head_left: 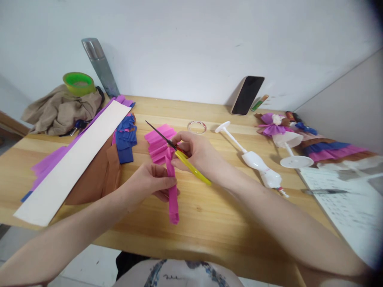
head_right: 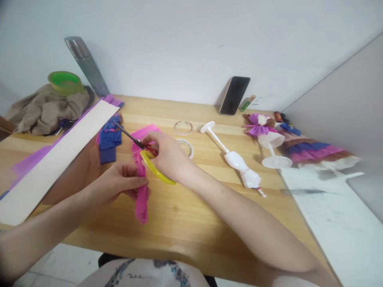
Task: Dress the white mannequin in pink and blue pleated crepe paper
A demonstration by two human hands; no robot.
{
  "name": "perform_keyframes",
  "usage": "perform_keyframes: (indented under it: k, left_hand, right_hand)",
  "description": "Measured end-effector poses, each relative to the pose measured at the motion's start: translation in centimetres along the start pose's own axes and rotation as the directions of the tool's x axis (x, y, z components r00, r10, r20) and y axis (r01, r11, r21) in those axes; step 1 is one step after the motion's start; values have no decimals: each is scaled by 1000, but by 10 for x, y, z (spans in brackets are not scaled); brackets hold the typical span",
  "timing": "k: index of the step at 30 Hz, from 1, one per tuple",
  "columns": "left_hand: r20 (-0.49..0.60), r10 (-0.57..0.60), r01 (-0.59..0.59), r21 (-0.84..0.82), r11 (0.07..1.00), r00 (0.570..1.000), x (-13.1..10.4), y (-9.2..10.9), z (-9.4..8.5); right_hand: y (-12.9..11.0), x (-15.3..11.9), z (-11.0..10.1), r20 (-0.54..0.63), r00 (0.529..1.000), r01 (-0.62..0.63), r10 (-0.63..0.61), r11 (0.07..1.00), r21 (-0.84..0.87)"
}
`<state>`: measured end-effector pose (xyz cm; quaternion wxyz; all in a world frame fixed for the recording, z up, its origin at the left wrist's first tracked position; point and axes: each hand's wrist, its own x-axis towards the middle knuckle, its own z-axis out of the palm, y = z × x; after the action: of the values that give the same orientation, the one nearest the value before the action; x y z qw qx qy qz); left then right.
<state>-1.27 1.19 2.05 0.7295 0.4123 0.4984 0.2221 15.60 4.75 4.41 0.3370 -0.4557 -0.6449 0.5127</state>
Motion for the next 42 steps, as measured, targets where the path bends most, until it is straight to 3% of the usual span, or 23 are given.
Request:
perform_keyframes:
  k: [4, 8, 11, 16, 23, 28, 33, 39, 42]
  left_hand:
    - [-2, -2, 2, -23, 1000, 1000, -4, 2, 4]
    - [-42, 11, -12, -18, 1000, 999, -4, 1, 3]
    - [-58, 38, -39, -26, 999, 998, -2, -2, 1]
    - [-37, 27, -27, -2, 1000, 999, -2, -2, 3]
    - [2, 68, -68, 3, 998, 998, -4, -5, 1]
    - [-98, 106, -104, 29, 994, 990, -1, -10, 1]
    - [-104, 7, -10, -30, 1000, 995, -5, -9, 5]
    - [-232, 53, -99, -190, 977, 971, -5, -12, 7]
    - [-276, 66, -156, -320, 935, 959, -3, -16, 8]
  right_hand:
    - [3, 2, -4, -51, 998, -25, 27, 999, 44]
    - [4, -3, -2, -14, 997, -74, 75, 994, 78]
    - [6, -6, 4, 32, 997, -69, 69, 998, 4]
    - [9, 0, 12, -28, 999, -27, 28, 999, 32]
    - [13, 10, 12, 100, 993, -88, 65, 965, 247]
    - [15, 12, 12, 138, 988, -99, 64, 959, 264]
    - [11, 13, 12, 147, 988, -81, 48, 971, 227]
    - [8, 9, 1, -71, 997, 19, 0, 966, 256]
    - [16, -3, -5, -20, 1000, 24, -20, 980, 196]
